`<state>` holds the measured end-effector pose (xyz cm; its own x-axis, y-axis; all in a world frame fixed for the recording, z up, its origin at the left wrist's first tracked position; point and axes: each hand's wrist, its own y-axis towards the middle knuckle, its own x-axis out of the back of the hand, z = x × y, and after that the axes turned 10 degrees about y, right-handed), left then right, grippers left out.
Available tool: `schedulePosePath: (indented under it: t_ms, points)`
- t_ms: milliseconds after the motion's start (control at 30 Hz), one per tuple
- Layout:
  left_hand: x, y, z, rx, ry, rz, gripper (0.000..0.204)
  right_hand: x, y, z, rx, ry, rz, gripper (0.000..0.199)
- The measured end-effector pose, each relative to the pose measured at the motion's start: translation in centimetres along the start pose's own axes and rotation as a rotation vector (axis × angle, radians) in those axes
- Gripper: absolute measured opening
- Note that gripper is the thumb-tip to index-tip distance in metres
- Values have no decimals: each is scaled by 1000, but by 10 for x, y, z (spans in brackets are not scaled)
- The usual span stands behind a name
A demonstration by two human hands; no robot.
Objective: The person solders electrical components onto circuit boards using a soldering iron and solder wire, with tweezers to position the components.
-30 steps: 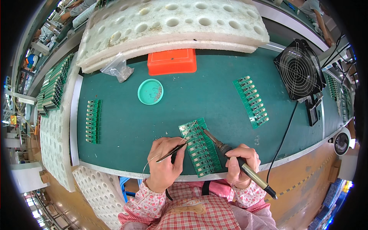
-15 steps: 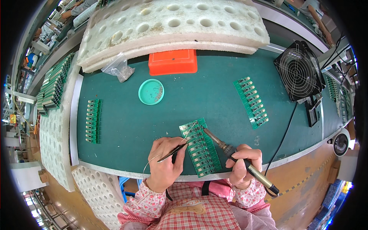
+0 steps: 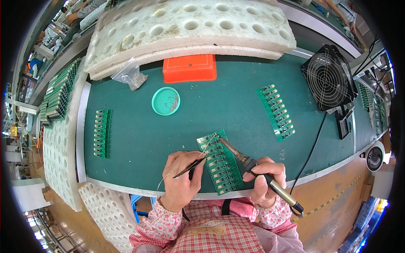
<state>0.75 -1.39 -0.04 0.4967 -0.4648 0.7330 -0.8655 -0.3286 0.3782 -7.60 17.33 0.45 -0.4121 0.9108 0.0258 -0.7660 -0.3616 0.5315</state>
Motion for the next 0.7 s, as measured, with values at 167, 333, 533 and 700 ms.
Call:
schedulePosePath:
  t_ms: [167, 333, 533, 700]
  points:
    - [0, 1, -2, 10, 3, 3, 20, -1, -1, -2, 19, 0, -15, 24]
    - [-1, 0, -1, 15, -8, 0, 21, 0, 1, -2, 48, -2, -4, 23]
    - [-1, -1, 2, -30, -4, -17, 30, -1, -2, -1, -70, 0, -63, 9]
    - [-2, 0, 1, -8, -21, -21, 26, -4, 1, -2, -70, -33, 11, 8]
